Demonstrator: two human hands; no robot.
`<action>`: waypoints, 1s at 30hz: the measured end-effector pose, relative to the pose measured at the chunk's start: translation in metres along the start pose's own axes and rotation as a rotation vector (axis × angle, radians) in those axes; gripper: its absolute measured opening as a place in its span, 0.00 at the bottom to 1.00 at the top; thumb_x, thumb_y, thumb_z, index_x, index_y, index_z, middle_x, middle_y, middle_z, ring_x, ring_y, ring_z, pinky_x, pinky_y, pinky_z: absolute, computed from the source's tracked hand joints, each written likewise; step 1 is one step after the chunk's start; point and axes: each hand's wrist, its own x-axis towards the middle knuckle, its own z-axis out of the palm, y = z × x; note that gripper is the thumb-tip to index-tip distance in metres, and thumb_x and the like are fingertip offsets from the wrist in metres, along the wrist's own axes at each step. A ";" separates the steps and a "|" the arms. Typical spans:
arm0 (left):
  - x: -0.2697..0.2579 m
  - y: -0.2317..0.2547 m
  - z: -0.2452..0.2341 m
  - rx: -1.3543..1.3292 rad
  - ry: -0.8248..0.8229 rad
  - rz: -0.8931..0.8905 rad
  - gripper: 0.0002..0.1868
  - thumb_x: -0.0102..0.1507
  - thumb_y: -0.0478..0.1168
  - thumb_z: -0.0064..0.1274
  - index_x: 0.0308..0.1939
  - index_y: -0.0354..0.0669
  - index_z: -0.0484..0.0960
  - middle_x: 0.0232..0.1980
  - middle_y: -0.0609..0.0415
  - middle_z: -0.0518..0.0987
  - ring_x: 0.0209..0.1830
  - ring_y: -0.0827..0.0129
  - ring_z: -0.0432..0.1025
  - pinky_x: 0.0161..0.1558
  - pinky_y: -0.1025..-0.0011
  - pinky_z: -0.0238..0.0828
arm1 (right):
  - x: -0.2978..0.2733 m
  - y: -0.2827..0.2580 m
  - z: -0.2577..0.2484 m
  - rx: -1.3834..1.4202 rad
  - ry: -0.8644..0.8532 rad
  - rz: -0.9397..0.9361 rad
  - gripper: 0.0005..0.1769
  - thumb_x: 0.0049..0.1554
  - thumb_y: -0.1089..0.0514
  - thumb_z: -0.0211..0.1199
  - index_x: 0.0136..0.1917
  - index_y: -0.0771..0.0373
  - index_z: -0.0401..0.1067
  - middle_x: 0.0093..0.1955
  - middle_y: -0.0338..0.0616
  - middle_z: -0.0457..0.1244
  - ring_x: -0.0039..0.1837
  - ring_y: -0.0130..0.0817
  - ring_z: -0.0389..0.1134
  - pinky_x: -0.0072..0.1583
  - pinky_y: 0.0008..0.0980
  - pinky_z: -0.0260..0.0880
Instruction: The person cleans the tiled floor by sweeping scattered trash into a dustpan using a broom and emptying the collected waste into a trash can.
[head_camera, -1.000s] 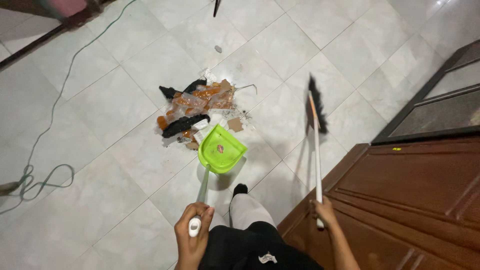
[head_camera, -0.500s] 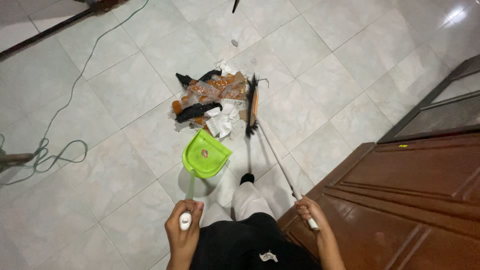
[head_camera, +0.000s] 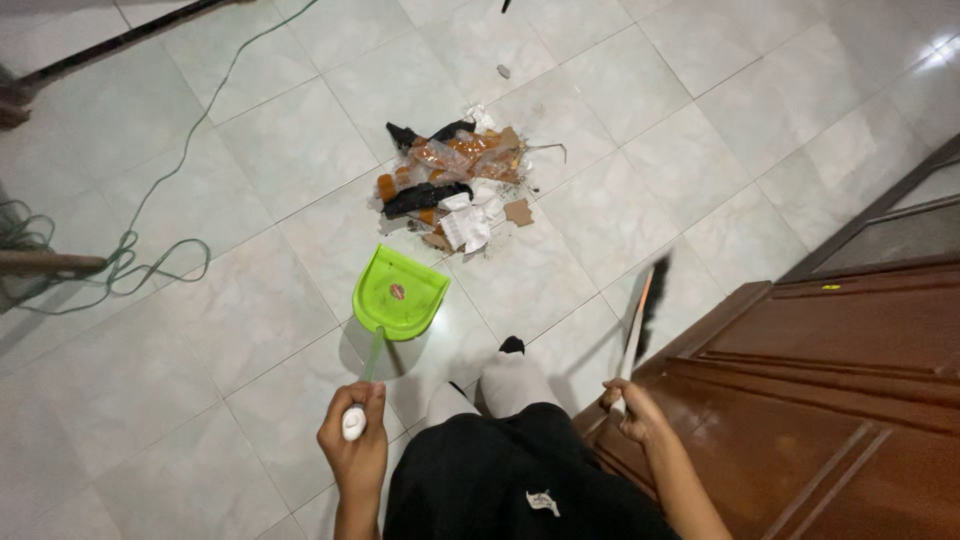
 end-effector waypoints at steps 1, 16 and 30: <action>-0.002 -0.001 -0.003 0.026 0.013 -0.042 0.09 0.66 0.33 0.58 0.33 0.34 0.77 0.32 0.54 0.77 0.32 0.75 0.66 0.37 0.75 0.65 | 0.003 -0.002 0.004 0.240 -0.067 0.147 0.07 0.62 0.64 0.52 0.41 0.63 0.59 0.32 0.34 0.55 0.29 0.18 0.57 0.30 0.16 0.60; -0.010 0.000 0.000 0.008 0.084 -0.019 0.12 0.66 0.33 0.59 0.30 0.35 0.74 0.32 0.58 0.78 0.32 0.77 0.67 0.38 0.76 0.67 | -0.056 0.000 0.049 0.434 -0.408 0.273 0.02 0.59 0.66 0.50 0.43 0.68 0.61 0.29 0.32 0.52 0.24 0.16 0.52 0.22 0.10 0.53; -0.009 -0.024 -0.023 -0.083 0.078 -0.041 0.11 0.68 0.35 0.57 0.32 0.35 0.76 0.33 0.57 0.78 0.35 0.79 0.67 0.42 0.78 0.67 | -0.090 0.037 0.091 0.143 -0.152 0.206 0.08 0.62 0.64 0.49 0.41 0.60 0.57 0.32 0.32 0.52 0.30 0.19 0.54 0.32 0.16 0.60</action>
